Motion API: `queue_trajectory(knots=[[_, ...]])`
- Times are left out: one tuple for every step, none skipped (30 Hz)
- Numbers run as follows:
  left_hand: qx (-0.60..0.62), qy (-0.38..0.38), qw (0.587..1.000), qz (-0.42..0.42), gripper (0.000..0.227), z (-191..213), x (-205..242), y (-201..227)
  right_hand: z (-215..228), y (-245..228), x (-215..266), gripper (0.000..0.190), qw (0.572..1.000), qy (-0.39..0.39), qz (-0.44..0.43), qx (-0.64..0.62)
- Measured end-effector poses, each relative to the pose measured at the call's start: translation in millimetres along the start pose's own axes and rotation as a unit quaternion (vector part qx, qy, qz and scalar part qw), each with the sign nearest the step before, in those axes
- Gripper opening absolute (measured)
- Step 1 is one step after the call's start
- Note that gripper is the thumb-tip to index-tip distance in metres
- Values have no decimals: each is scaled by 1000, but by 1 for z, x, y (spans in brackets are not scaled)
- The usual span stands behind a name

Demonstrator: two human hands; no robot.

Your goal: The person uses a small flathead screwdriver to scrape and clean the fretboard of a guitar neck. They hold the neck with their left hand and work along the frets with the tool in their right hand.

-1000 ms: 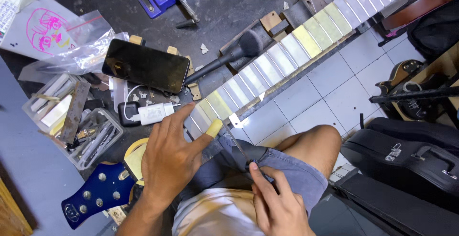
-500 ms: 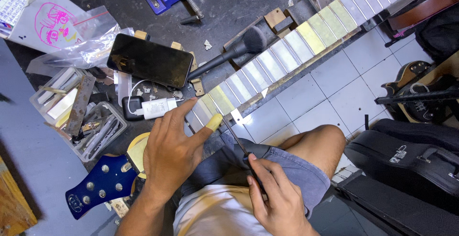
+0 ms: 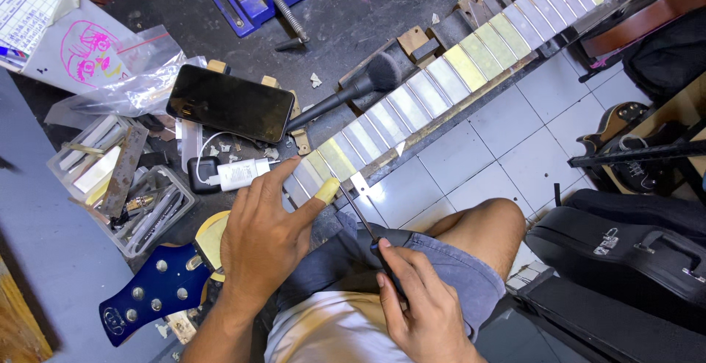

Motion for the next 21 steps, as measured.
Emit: queue_trajectory(knots=[[-6, 1, 1000, -1, 28, 0, 0, 0, 0, 0, 0, 36, 1000, 1, 5, 0], [-12, 1, 1000, -2, 32, 0, 0, 1, 0, -1, -1, 36, 1000, 1, 9, -1], [-11, 1, 1000, -2, 32, 0, 0, 0, 0, -1, 0, 36, 1000, 1, 9, -1], [-5, -2, 1000, -5, 32, 0, 0, -1, 0, -1, 0, 37, 1000, 0, 3, 0], [2, -6, 1000, -7, 32, 0, 0, -1, 0, -1, 0, 38, 1000, -1, -3, 0], [2, -6, 1000, -7, 32, 0, 2, -2, -1, -1, 0, 38, 1000, -1, -3, 0], [5, -6, 1000, -9, 37, -1, 3, -2, -1, -1, 0, 37, 1000, 1, 5, -3], [7, -6, 1000, -11, 42, -1, 4, -3, -1, -2, -1, 37, 1000, 4, 13, -7], [7, -6, 1000, -12, 42, -1, 4, -3, 0, -2, -1, 37, 1000, 5, 14, -7], [6, 1, 1000, -16, 40, -1, 3, -3, 0, -3, -2, 36, 1000, 6, 15, -6], [5, 8, 1000, -20, 37, 0, 3, -3, 1, -4, -3, 35, 1000, 6, 16, -4], [5, 8, 1000, -20, 37, 0, 3, -3, 1, -4, -3, 35, 1000, 7, 17, -4], [7, 5, 1000, -18, 38, -1, 3, -3, 1, -3, -2, 36, 1000, 5, 13, -6], [8, 1, 1000, -16, 39, -1, 4, -3, 1, -3, -2, 38, 1000, 2, 9, -9], [8, 1, 1000, -16, 39, -1, 4, -2, 1, -3, -2, 38, 1000, 2, 9, -9], [6, 5, 1000, -17, 37, 0, 3, -2, 1, -3, -2, 37, 1000, 2, 12, -9], [4, 9, 1000, -18, 35, 0, 2, -2, 2, -3, -2, 37, 1000, 3, 15, -10], [4, 9, 1000, -19, 35, 1, 2, -1, 2, -3, -2, 37, 1000, 3, 15, -10], [11, 14, 1000, -18, 26, 1, 2, -1, 2, -3, -1, 37, 1000, 4, 12, -8], [18, 18, 1000, -18, 17, 2, 2, -1, 2, -3, -1, 37, 1000, 5, 9, -6], [18, 18, 1000, -18, 17, 2, 1, -1, 1, -2, 0, 37, 1000, 6, 8, -6]])
Point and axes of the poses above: each hand's wrist, its own x-axis away from the middle knuckle, its own z-axis out of the back of the hand, y = z × x, the point moved 2 cm from there along -x, towards the middle knuckle, and after that the axes turned 1 degree about -z, right-handed, at the moved point
